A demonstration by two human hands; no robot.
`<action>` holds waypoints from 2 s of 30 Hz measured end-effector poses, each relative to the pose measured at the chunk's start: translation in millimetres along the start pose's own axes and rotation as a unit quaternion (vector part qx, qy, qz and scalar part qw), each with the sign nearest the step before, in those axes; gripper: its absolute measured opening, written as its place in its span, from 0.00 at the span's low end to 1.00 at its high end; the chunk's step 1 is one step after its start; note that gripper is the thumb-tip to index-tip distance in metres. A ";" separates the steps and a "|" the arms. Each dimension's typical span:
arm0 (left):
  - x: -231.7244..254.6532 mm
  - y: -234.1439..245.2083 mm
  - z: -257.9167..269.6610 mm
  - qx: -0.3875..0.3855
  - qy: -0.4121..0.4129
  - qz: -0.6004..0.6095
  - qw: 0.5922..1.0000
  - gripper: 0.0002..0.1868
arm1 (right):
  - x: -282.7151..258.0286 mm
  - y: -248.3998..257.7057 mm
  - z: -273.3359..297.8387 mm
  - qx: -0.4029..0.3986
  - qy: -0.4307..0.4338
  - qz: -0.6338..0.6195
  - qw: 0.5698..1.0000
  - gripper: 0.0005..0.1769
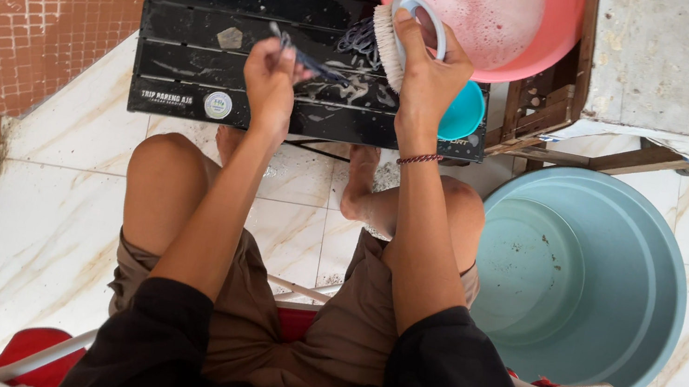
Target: The person sits on a low stool and washes a pair of dark shoelaces. They use a white brush to scrub the laces on a black plastic crate, dipping them into a pink basin filled with soapy water. The person scrubs the laces thoroughly and rinses them in the basin.
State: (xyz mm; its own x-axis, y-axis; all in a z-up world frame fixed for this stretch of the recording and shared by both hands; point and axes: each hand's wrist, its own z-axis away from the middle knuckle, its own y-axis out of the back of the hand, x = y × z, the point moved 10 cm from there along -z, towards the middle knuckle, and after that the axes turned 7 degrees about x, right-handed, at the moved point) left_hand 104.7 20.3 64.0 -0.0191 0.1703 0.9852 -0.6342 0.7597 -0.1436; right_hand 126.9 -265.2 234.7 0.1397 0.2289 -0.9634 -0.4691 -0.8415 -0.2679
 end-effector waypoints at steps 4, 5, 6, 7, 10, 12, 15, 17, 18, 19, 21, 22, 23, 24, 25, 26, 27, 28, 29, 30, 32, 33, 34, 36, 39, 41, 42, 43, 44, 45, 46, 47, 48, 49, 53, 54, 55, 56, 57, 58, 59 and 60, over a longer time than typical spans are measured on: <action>-8.7 63.5 35.3 -0.022 0.108 -0.335 0.936 0.19 | 22.7 -2.2 -5.1 -0.022 0.016 0.090 0.996 0.28; 20.1 66.2 45.0 -0.017 0.112 -0.335 0.936 0.19 | 20.0 -4.1 -1.3 -0.027 0.014 0.092 0.995 0.28; 47.5 66.7 53.9 -0.042 0.110 -0.427 0.897 0.20 | 19.5 -7.3 2.3 -0.036 0.002 0.114 0.993 0.30; 75.2 67.6 63.1 -0.067 0.108 -0.515 0.848 0.21 | 18.5 -10.4 6.1 -0.045 -0.011 0.136 0.990 0.32; 82.5 53.1 42.1 -0.107 -0.043 -0.491 0.864 0.20 | 32.3 -25.6 12.3 -0.099 0.013 0.219 0.971 0.24; 52.5 36.0 19.3 -0.144 -0.180 -0.460 0.857 0.23 | 57.2 -36.8 18.6 -0.138 0.046 0.281 0.949 0.29; -11.2 25.3 5.6 -0.173 -0.340 -0.430 0.818 0.18 | 111.2 -51.8 38.0 -0.194 0.106 0.355 0.909 0.34; -37.2 19.4 -3.8 -0.166 -0.372 -0.438 0.802 0.10 | 135.9 -62.1 47.8 -0.210 0.136 0.365 0.897 0.34; -33.6 20.7 2.0 -0.148 -0.393 -0.410 0.810 0.04 | 143.7 -60.4 54.7 -0.200 0.141 0.389 0.888 0.35; -30.6 22.3 7.7 -0.130 -0.413 -0.381 0.817 0.03 | 151.9 -58.6 61.5 -0.190 0.145 0.413 0.879 0.36; -40.8 21.9 4.2 -0.128 -0.422 -0.363 0.821 0.04 | 151.2 -62.6 75.0 -0.203 0.154 0.417 0.872 0.36; -43.6 21.7 0.8 -0.128 -0.432 -0.346 0.823 0.06 | 151.2 -67.5 81.9 -0.214 0.161 0.418 0.868 0.36; -34.9 17.7 -1.7 -0.128 -0.433 -0.345 0.823 0.06 | 149.5 -65.3 71.7 -0.213 0.163 0.417 0.868 0.36; -29.3 19.3 3.7 -0.127 -0.429 -0.342 0.827 0.07 | 144.3 -56.6 68.4 -0.198 0.196 0.452 0.847 0.36; -23.5 20.9 9.4 -0.126 -0.424 -0.339 0.830 0.08 | 138.9 -48.0 65.7 -0.182 0.228 0.486 0.824 0.36; -23.2 20.4 10.4 -0.126 -0.426 -0.335 0.831 0.08 | 141.1 -40.2 52.2 -0.179 0.232 0.487 0.823 0.36; -23.7 21.0 10.0 -0.123 -0.417 -0.331 0.837 0.07 | 138.4 -27.1 36.3 -0.140 0.241 0.499 0.820 0.35; -23.8 24.6 9.7 -0.122 -0.408 -0.329 0.843 0.07 | 136.6 -14.4 23.7 -0.101 0.248 0.509 0.818 0.34; -29.7 22.2 5.2 -0.123 -0.410 -0.327 0.842 0.07 | 133.6 -20.5 28.6 -0.098 0.249 0.509 0.818 0.34; -36.7 23.2 1.3 -0.128 -0.405 -0.312 0.850 0.09 | 130.9 -28.0 37.6 -0.108 0.255 0.479 0.833 0.33; -40.9 22.1 -5.0 -0.130 -0.404 -0.294 0.856 0.11 | 125.5 -44.2 57.0 -0.117 0.266 0.446 0.846 0.31; -40.6 20.4 -9.4 -0.122 -0.398 -0.309 0.855 0.10 | 128.0 -58.0 69.6 -0.152 0.267 0.445 0.841 0.31; -47.5 28.3 -1.8 -0.119 -0.383 -0.329 0.855 0.10 | 135.3 -62.2 93.4 -0.190 0.257 0.448 0.835 0.31; -39.5 27.0 -0.3 -0.122 -0.382 -0.320 0.858 0.10 | 130.5 -47.4 65.1 -0.167 0.258 0.485 0.819 0.31; -39.3 24.6 0.4 -0.119 -0.381 -0.310 0.863 0.11 | 111.8 -29.5 37.7 -0.118 0.273 0.503 0.811 0.30; -35.5 24.1 -4.9 -0.115 -0.378 -0.316 0.862 0.11 | 106.8 -39.6 41.1 -0.095 0.279 0.483 0.825 0.29; -30.0 27.0 0.2 -0.111 -0.381 -0.293 0.870 0.10 | 112.8 -47.1 53.0 -0.109 0.250 0.428 0.862 0.29; -24.6 29.0 5.8 -0.107 -0.383 -0.271 0.877 0.09 | 118.6 -54.3 64.3 -0.122 0.220 0.370 0.894 0.28; -24.4 29.0 6.9 -0.112 -0.390 -0.268 0.874 0.09 | 127.9 -50.4 65.4 -0.114 0.223 0.367 0.896 0.28; -26.2 29.8 5.4 -0.113 -0.384 -0.274 0.874 0.09 | 139.4 -50.8 67.8 -0.119 0.237 0.408 0.874 0.30; -30.0 32.8 6.3 -0.112 -0.374 -0.280 0.877 0.09 | 152.2 -50.5 71.6 -0.127 0.249 0.451 0.848 0.31; -23.2 25.5 -5.8 -0.114 -0.378 -0.278 0.876 0.09 | 141.5 -52.5 52.6 -0.123 0.251 0.449 0.848 0.31; -23.5 28.1 -0.6 -0.122 -0.380 -0.278 0.874 0.07 | 132.3 -41.8 45.6 -0.098 0.264 0.495 0.822 0.33; -24.1 31.8 5.0 -0.130 -0.383 -0.277 0.872 0.08 | 123.3 -31.5 40.0 -0.073 0.277 0.538 0.793 0.34; -11.8 30.7 4.4 -0.098 -0.372 -0.256 0.887 0.07 | 130.3 -30.8 41.3 -0.053 0.281 0.505 0.814 0.32; -15.2 32.3 5.7 -0.093 -0.376 -0.270 0.882 0.08 | 138.5 -44.1 63.3 -0.096 0.281 0.461 0.836 0.32; -19.8 33.5 6.9 -0.088 -0.379 -0.285 0.876 0.10 | 147.3 -57.2 85.3 -0.138 0.279 0.415 0.855 0.33; -21.5 34.4 10.5 -0.092 -0.375 -0.287 0.876 0.10 | 144.1 -51.1 82.3 -0.138 0.274 0.418 0.855 0.33; -21.2 36.0 14.9 -0.090 -0.381 -0.289 0.873 0.10 | 140.9 -43.0 78.1 -0.120 0.269 0.444 0.846 0.33; -16.4 36.4 12.9 -0.083 -0.391 -0.290 0.869 0.09 | 135.6 -42.4 70.2 -0.104 0.268 0.466 0.837 0.33; -8.8 39.8 10.1 -0.081 -0.391 -0.292 0.869 0.09 | 134.7 -40.2 60.4 -0.106 0.268 0.465 0.837 0.33; -4.5 39.3 13.0 -0.087 -0.400 -0.322 0.854 0.10 | 132.7 -32.1 51.4 -0.106 0.260 0.437 0.854 0.33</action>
State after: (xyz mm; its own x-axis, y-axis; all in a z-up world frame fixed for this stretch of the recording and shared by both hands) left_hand 69.8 41.2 55.2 -0.2747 -0.7484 0.6037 -0.5890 0.6273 0.5095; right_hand 115.7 -182.6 115.0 0.2115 -0.7351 -0.6442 -0.4309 -0.6617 0.6136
